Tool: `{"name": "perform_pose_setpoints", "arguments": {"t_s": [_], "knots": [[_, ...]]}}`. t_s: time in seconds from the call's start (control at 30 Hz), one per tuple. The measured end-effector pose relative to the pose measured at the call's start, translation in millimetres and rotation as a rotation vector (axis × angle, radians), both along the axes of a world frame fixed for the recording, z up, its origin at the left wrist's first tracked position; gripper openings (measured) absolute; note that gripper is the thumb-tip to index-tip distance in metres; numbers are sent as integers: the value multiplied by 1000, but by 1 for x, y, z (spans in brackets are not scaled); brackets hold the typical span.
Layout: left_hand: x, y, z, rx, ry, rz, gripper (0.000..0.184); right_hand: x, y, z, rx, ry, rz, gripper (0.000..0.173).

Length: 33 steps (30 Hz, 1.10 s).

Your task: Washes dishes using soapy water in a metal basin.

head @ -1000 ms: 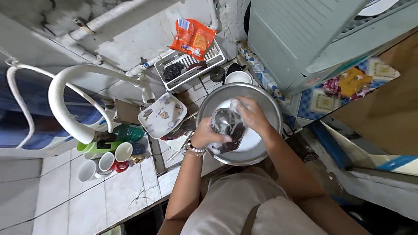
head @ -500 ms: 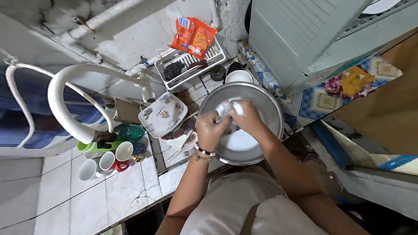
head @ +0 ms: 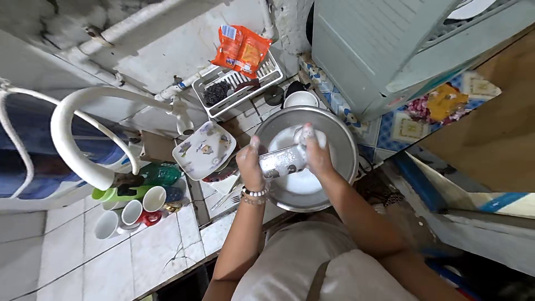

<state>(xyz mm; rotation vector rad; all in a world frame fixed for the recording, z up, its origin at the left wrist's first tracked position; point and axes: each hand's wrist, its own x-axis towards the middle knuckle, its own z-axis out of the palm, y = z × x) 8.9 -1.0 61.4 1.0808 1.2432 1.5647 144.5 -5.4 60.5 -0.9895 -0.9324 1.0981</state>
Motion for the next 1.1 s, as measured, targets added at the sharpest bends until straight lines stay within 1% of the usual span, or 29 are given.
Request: {"name": "perform_pose_setpoints", "arguments": {"t_s": [0.1, 0.2, 0.3, 0.4, 0.47, 0.53, 0.63, 0.67, 0.73, 0.77, 0.8, 0.83, 0.9, 0.93, 0.97, 1.03, 1.1], "knots": [[-4, 1, -3, -19, -93, -27, 51, 0, -1, -4, -2, -55, 5, 38], [-6, 1, -7, -31, -284, -53, 52, 0, -4, -11, 0, -125, -21, 32], [-8, 1, -8, -23, -426, -69, 56, -1, -4, -17, 33, -179, -43, 31], [-14, 2, -9, -17, -535, -134, 65, 3, 0, -25, 138, -295, -42, 36], [-18, 4, -6, 9, -591, -170, 67, 7, 4, -30, 203, -350, -26, 39], [-21, 5, -3, 56, -625, -181, 68, 8, 7, -35, 291, -328, -18, 45], [-27, 6, -4, 128, -700, -243, 69, 9, 10, -40, 426, -192, 49, 58], [-28, 5, -3, 146, -731, -265, 69, 9, 10, -42, 440, -135, 75, 59], [-28, 6, -1, 169, -799, -264, 68, 8, 11, -47, 455, 14, 119, 52], [-27, 7, 0, 147, -831, -234, 68, 4, 9, -49, 427, 100, 123, 47], [-27, 7, -2, 102, -857, -196, 68, -1, 4, -48, 355, 181, 110, 45], [-28, 8, -8, 56, -901, -175, 66, -8, -4, -46, 253, 249, 90, 47], [-27, 8, -19, 17, -980, -157, 62, -25, -20, -39, 56, 391, 38, 70], [-26, 8, -20, 26, -1012, -167, 60, -31, -25, -34, -8, 433, 9, 79], [-24, 7, -20, 33, -1040, -179, 58, -34, -29, -30, -53, 458, -22, 83], [-18, 4, -15, -6, -1032, -186, 55, -37, -30, -25, -119, 486, -104, 83], [-10, 2, -9, -50, -912, -187, 55, -35, -28, -28, -144, 507, -179, 82]]}}
